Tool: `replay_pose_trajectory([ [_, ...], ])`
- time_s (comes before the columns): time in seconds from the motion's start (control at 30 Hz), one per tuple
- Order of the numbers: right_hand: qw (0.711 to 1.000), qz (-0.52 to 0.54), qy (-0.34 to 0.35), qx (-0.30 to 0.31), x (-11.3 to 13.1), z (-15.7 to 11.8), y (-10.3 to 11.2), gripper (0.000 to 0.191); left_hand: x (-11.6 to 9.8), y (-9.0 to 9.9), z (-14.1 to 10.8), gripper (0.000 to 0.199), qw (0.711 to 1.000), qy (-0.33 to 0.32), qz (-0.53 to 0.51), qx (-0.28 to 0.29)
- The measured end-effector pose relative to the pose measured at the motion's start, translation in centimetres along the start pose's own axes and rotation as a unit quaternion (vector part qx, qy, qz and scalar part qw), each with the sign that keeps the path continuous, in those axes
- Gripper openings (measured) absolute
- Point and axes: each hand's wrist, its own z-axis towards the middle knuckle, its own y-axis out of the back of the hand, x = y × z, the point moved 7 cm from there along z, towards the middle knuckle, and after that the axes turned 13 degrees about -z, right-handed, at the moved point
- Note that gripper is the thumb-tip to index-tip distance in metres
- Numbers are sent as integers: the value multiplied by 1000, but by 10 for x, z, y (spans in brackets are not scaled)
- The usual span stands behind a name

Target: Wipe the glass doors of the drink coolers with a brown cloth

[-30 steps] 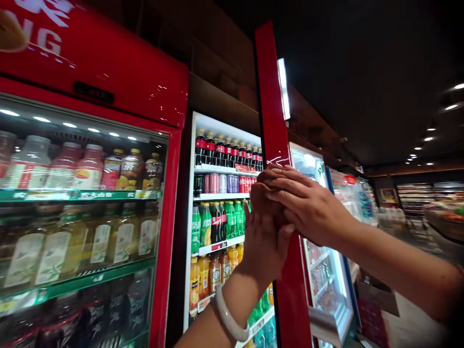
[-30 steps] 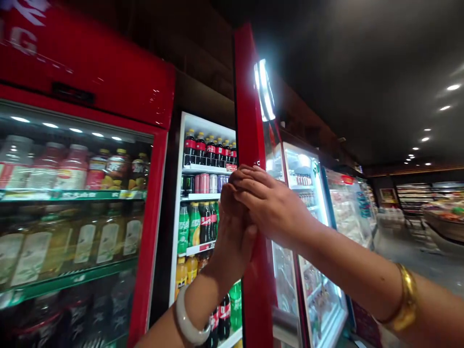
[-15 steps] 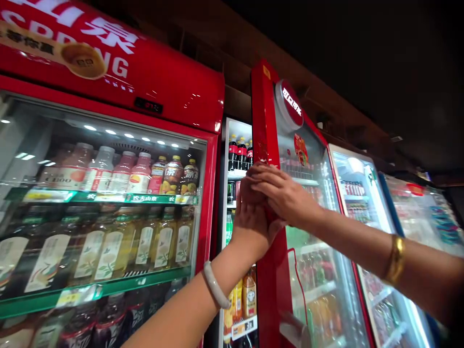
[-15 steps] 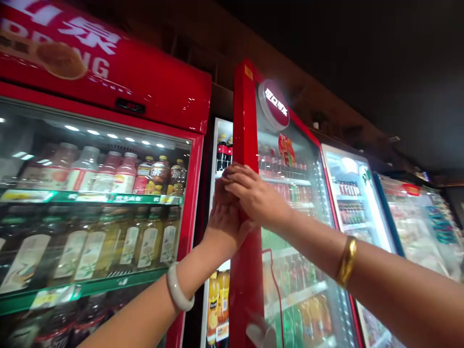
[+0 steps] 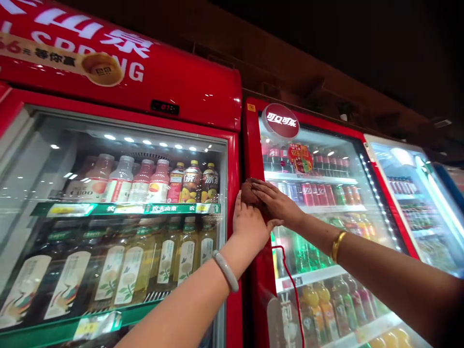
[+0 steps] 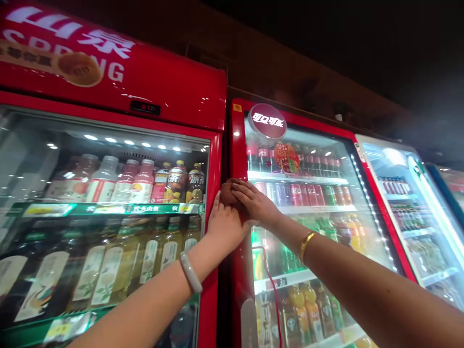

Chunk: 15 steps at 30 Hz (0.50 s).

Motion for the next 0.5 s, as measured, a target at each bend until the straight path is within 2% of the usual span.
replay_pose_trajectory([
  [0.13,998,-34,-59,-12,-15,-34,-19,57,-1,-8,5,103,999,-33,-15,-22],
  [0.27,994,-78,-73,-17,-33,-57,-30,55,3,-32,30,105,999,-12,-19,24],
  [0.37,990,-90,-92,-54,-42,-59,-40,56,3,-45,52,105,999,2,10,30],
  [0.5,984,-92,-125,-82,-70,-40,-53,59,-6,-44,90,101,999,16,49,-13],
])
